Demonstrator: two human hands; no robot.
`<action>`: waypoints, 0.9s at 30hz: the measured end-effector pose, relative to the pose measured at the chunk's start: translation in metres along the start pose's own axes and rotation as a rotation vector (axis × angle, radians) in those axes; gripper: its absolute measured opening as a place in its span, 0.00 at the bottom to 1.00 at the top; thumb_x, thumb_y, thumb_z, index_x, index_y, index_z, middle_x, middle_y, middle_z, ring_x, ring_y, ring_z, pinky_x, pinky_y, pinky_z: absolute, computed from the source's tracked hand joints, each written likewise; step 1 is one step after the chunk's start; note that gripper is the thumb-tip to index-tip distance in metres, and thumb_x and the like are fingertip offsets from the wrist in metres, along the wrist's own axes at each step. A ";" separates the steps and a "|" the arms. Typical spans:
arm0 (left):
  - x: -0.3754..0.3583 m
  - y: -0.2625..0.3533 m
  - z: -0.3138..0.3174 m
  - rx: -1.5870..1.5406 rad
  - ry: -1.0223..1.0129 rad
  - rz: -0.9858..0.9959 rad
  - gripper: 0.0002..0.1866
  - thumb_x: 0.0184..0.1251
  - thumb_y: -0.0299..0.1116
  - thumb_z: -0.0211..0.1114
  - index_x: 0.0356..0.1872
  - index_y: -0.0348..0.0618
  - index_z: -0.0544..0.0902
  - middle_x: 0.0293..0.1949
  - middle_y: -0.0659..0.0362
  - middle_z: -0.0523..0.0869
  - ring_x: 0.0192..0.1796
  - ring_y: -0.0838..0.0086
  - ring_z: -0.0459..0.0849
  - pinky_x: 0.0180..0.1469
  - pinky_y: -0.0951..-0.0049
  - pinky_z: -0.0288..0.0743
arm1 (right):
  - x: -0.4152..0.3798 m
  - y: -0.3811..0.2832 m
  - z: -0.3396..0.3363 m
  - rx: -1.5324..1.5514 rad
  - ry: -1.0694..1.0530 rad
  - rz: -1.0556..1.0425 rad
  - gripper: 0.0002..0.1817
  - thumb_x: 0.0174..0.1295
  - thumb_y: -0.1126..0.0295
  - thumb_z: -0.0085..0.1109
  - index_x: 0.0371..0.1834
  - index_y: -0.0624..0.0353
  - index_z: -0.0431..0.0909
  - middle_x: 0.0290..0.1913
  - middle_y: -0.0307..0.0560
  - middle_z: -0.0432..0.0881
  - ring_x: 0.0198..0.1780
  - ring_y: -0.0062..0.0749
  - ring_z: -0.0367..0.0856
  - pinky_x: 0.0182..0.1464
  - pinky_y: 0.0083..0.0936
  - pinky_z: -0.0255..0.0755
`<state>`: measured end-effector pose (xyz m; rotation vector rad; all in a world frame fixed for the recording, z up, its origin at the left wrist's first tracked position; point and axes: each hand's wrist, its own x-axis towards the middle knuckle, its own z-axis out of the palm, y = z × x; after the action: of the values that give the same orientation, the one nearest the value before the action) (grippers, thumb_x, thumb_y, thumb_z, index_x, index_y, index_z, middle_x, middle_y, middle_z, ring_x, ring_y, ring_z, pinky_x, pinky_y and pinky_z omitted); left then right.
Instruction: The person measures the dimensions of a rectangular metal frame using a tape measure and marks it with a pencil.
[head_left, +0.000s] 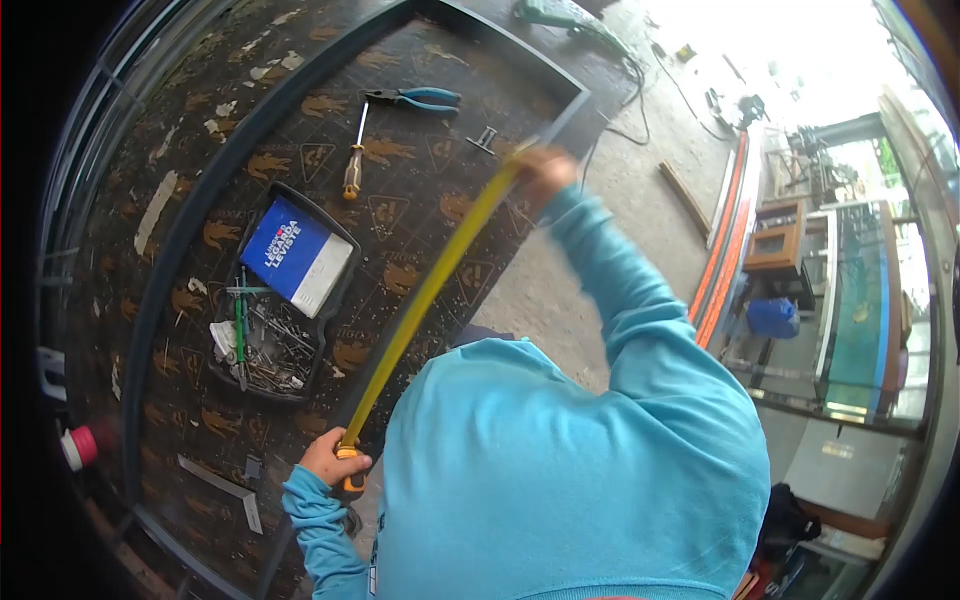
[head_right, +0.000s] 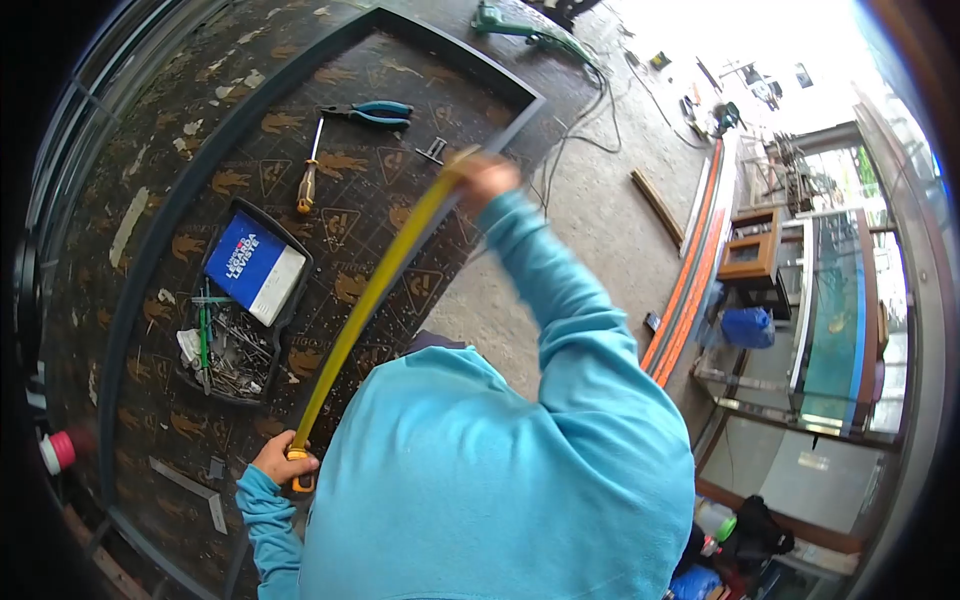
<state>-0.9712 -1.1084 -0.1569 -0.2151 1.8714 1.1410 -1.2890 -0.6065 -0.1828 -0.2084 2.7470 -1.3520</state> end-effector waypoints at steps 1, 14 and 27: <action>-0.001 -0.003 -0.002 0.085 -0.043 -0.035 0.31 0.47 0.51 0.79 0.43 0.35 0.82 0.37 0.50 0.87 0.41 0.66 0.87 0.48 0.65 0.78 | 0.029 0.036 -0.047 0.204 0.203 0.319 0.11 0.63 0.61 0.61 0.42 0.54 0.86 0.34 0.42 0.86 0.31 0.28 0.83 0.30 0.27 0.74; -0.023 0.001 0.037 0.221 0.332 -0.359 0.38 0.66 0.70 0.54 0.28 0.40 0.87 0.26 0.47 0.86 0.34 0.53 0.87 0.40 0.56 0.80 | -0.005 0.020 0.062 0.611 0.109 0.594 0.11 0.66 0.61 0.65 0.35 0.57 0.80 0.26 0.38 0.79 0.21 0.22 0.70 0.22 0.22 0.64; -0.011 0.017 0.066 0.261 0.637 -0.639 0.40 0.62 0.73 0.53 0.34 0.40 0.88 0.33 0.45 0.88 0.40 0.48 0.87 0.44 0.49 0.79 | 0.001 0.021 0.076 0.272 -0.019 0.626 0.21 0.61 0.53 0.67 0.40 0.63 0.85 0.32 0.47 0.85 0.29 0.33 0.83 0.31 0.33 0.76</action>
<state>-0.9343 -1.0504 -0.1484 -1.0382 2.2182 0.3955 -1.2826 -0.6534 -0.2454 0.5944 2.2656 -1.4705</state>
